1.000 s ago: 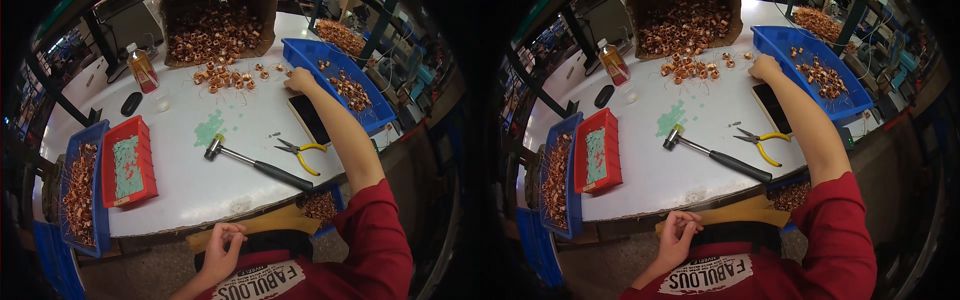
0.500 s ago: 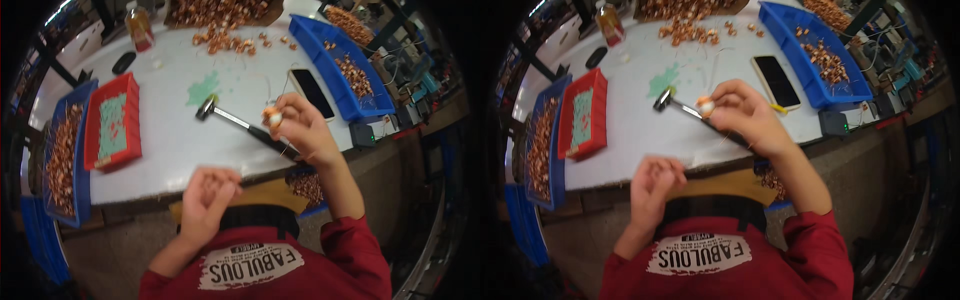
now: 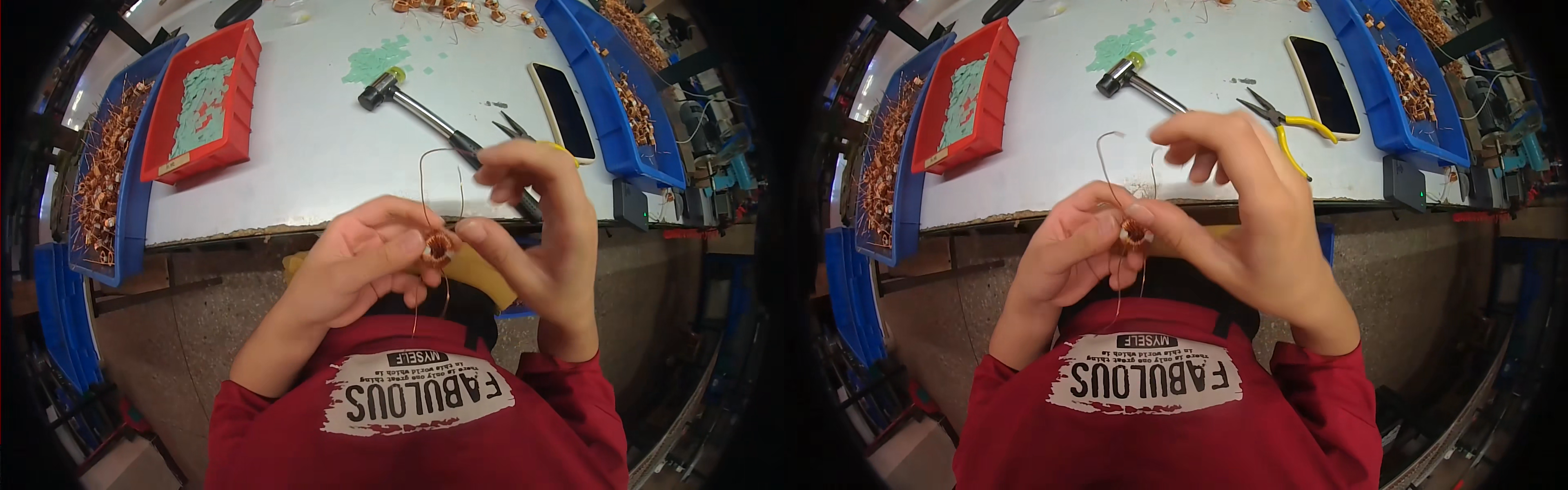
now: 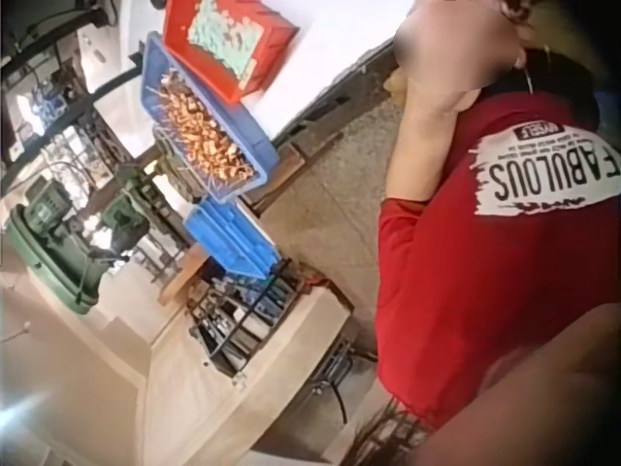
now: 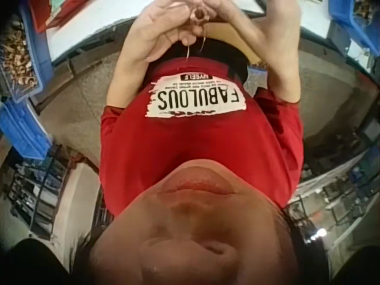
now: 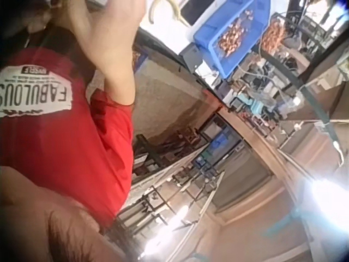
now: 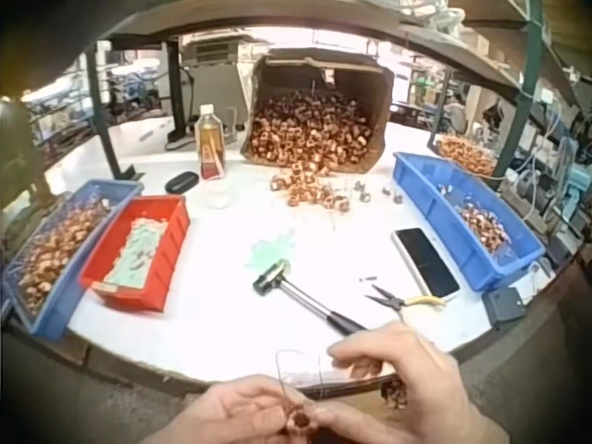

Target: The worker is assembling and securing small copper wire coils using a mallet and pliers.

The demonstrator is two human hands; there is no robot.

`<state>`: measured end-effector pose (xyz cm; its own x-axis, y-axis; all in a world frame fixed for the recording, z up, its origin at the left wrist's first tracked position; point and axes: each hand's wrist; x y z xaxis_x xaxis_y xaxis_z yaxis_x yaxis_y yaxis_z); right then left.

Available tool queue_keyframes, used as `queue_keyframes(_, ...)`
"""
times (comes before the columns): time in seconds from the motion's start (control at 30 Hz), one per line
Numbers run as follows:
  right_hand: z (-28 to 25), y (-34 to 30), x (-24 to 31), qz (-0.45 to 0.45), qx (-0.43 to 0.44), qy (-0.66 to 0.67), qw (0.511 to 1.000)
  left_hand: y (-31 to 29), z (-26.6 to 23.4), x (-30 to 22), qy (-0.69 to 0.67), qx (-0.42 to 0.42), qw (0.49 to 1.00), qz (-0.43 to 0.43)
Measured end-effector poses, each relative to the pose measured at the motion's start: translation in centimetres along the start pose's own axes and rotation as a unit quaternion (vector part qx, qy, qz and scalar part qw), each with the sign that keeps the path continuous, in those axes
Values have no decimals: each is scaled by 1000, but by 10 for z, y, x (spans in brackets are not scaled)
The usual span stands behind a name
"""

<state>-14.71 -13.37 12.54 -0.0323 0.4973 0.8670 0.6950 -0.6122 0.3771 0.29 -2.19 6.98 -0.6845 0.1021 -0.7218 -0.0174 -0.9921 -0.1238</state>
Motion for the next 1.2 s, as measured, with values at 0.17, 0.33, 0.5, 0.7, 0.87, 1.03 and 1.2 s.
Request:
queue_keyframes(0.17,-12,25,-3,-6,152,35,988,-5,2,9,-57,26,994,-85)
queue_keyframes(0.33,-8,45,-17,30,204,102,973,-3,-9,16,-53,92,993,-59)
queue_keyframes(0.5,-9,44,-18,-262,203,-12,943,-6,-10,16,-68,91,990,-79)
queue_keyframes(0.7,-7,-23,-2,-452,80,-189,868,-10,-25,22,-40,-2,999,24)
queue_keyframes(0.87,-18,25,-13,-247,91,-88,961,-7,-16,25,-42,38,998,-1)
queue_keyframes(1.03,-2,56,-38,28,218,125,967,-15,-15,28,-41,82,996,-3)
queue_keyframes(1.2,2,57,-48,196,296,130,926,-17,-10,27,-61,85,994,12)
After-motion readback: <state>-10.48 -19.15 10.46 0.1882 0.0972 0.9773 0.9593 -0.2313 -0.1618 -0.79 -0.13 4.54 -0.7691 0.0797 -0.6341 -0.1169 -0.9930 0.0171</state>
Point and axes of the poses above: each hand's wrist, its own y-axis towards the middle knuckle, its own z-axis out of the palm, x = y × z, and after that the axes turned 10 degrees about y, right-handed
